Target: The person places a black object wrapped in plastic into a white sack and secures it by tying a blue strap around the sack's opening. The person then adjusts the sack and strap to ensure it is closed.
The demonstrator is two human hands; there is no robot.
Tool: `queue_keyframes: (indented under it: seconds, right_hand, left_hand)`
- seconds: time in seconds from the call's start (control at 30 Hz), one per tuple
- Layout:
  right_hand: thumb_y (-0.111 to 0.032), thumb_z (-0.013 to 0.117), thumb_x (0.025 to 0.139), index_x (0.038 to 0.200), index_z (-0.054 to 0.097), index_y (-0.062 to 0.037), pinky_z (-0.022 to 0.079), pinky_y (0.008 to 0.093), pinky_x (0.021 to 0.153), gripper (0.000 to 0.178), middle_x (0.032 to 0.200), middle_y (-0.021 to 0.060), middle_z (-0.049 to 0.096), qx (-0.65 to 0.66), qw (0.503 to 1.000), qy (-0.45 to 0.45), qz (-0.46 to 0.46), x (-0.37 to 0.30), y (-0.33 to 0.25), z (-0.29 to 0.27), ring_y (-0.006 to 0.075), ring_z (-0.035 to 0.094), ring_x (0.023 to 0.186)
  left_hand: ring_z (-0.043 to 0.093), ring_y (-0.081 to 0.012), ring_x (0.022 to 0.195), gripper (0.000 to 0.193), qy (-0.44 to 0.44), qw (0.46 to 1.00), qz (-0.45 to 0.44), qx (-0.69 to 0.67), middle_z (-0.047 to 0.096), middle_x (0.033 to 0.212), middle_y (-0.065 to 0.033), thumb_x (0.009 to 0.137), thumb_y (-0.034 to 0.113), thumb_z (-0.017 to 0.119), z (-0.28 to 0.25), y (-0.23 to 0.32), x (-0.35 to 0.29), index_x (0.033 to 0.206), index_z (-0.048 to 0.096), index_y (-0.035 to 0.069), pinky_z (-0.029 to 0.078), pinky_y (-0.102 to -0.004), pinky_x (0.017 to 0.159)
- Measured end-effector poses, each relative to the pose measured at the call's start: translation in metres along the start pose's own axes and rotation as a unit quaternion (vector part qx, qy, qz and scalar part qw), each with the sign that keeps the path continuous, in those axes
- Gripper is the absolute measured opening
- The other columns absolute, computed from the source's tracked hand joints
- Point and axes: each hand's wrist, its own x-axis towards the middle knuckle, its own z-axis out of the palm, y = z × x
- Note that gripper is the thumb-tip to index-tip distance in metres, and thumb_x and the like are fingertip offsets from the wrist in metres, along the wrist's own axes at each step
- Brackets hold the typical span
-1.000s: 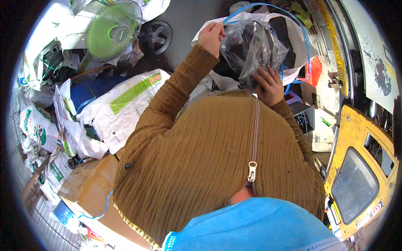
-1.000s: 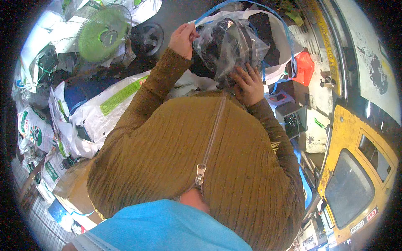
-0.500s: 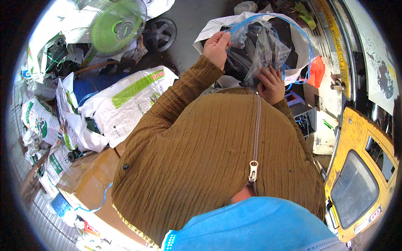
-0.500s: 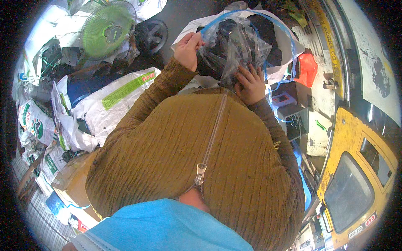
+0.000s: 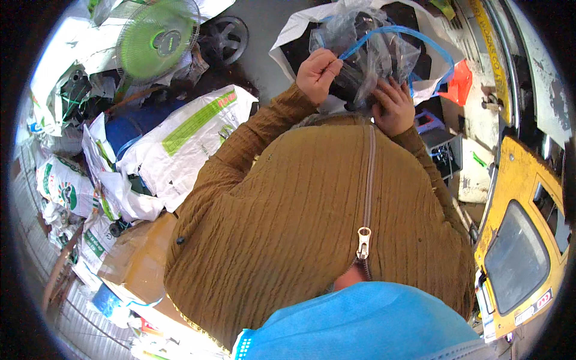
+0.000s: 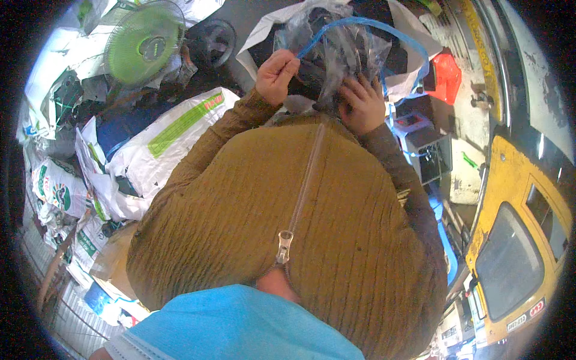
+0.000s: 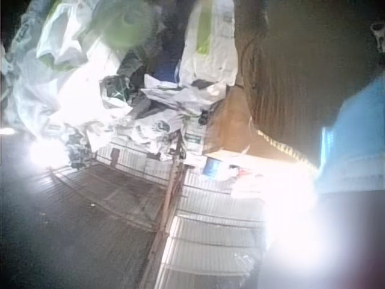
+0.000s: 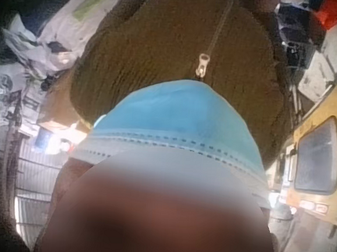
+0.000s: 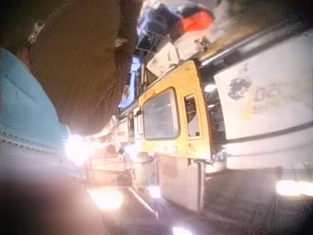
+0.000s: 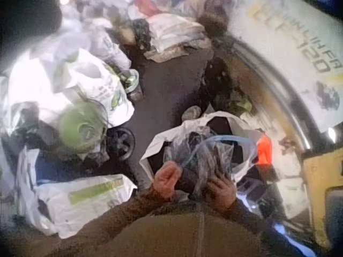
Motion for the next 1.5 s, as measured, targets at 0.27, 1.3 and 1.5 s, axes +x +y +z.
queue_keyframes:
  seconds: [0.27, 1.3, 1.5]
  right_hand:
    - [-0.022, 0.066, 0.064, 0.108, 0.054, -0.0116, 0.034, 0.0493, 0.092, 0.047, 0.115, 0.0082, 0.052, 0.010, 0.998, 0.056, 0.031, 0.016, -0.011, 0.000, 0.0307, 0.046, 0.108]
    - [-0.026, 0.060, 0.071, 0.092, 0.061, -0.0144, 0.032, 0.0474, 0.094, 0.025, 0.113, 0.0088, 0.050, -0.154, 0.910, -0.365, 0.123, 0.080, -0.055, -0.104, 0.0275, 0.042, 0.113]
    - [-0.017, 0.063, 0.076, 0.108, 0.056, -0.0118, 0.045, 0.0392, 0.073, 0.033, 0.105, 0.0078, 0.053, 0.033, 0.978, -0.198, -0.051, -0.038, -0.076, -0.090, 0.0280, 0.056, 0.092]
  left_hand:
    - [0.052, -0.0301, 0.073, 0.010, -0.133, 0.977, 0.134, 0.095, 0.052, 0.073, -0.0112, 0.080, 0.009, 0.059, -0.020, -0.031, 0.009, 0.076, 0.055, 0.002, 0.043, -0.0360, 0.067]
    - [0.054, -0.0196, 0.084, 0.014, -0.378, 0.906, 0.120, 0.148, 0.054, 0.084, -0.0069, 0.089, 0.013, 0.049, -0.025, -0.047, 0.020, 0.086, 0.057, 0.002, 0.043, -0.0289, 0.078]
    - [0.051, -0.0211, 0.072, 0.016, -0.352, 0.915, 0.131, 0.149, 0.050, 0.074, -0.0076, 0.088, 0.013, 0.049, -0.022, -0.040, 0.020, 0.079, 0.054, 0.001, 0.041, -0.0311, 0.068]
